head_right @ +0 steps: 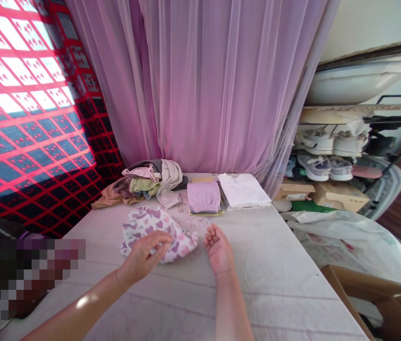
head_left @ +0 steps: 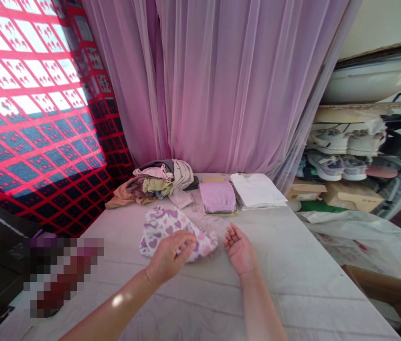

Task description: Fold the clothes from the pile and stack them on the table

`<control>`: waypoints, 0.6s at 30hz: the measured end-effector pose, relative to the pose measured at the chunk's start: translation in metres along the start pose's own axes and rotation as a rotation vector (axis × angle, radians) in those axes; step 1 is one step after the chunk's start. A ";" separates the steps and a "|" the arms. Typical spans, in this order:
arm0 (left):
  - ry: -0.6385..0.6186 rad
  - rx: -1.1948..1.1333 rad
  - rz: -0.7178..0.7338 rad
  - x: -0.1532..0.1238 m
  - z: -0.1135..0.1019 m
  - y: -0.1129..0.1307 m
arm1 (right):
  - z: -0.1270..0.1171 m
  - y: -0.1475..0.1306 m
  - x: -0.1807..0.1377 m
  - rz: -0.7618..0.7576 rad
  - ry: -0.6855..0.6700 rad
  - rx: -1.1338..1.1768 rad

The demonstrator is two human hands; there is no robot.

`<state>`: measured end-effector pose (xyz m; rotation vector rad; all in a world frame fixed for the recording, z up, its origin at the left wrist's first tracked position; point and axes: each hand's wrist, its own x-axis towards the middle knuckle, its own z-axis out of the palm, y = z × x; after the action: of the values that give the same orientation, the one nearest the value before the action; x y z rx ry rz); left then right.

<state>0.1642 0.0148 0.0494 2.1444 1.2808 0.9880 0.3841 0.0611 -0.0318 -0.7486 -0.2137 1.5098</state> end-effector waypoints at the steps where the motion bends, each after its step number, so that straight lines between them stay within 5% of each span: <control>1: -0.027 0.010 -0.036 -0.005 0.004 -0.004 | 0.000 0.000 0.000 0.000 0.006 0.007; 8: 0.231 0.360 -0.236 0.022 -0.041 -0.078 | 0.005 0.001 -0.004 -0.030 -0.005 -0.054; 13: 0.076 0.342 -0.660 0.037 -0.057 -0.126 | 0.004 0.014 -0.002 -0.245 0.005 -0.375; 18: -0.058 0.345 -0.684 0.047 -0.044 -0.122 | -0.007 0.030 0.006 -0.454 -0.017 -0.890</control>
<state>0.0769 0.1141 0.0109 1.7066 2.0680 0.4353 0.3640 0.0618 -0.0556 -1.2755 -1.0388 0.9442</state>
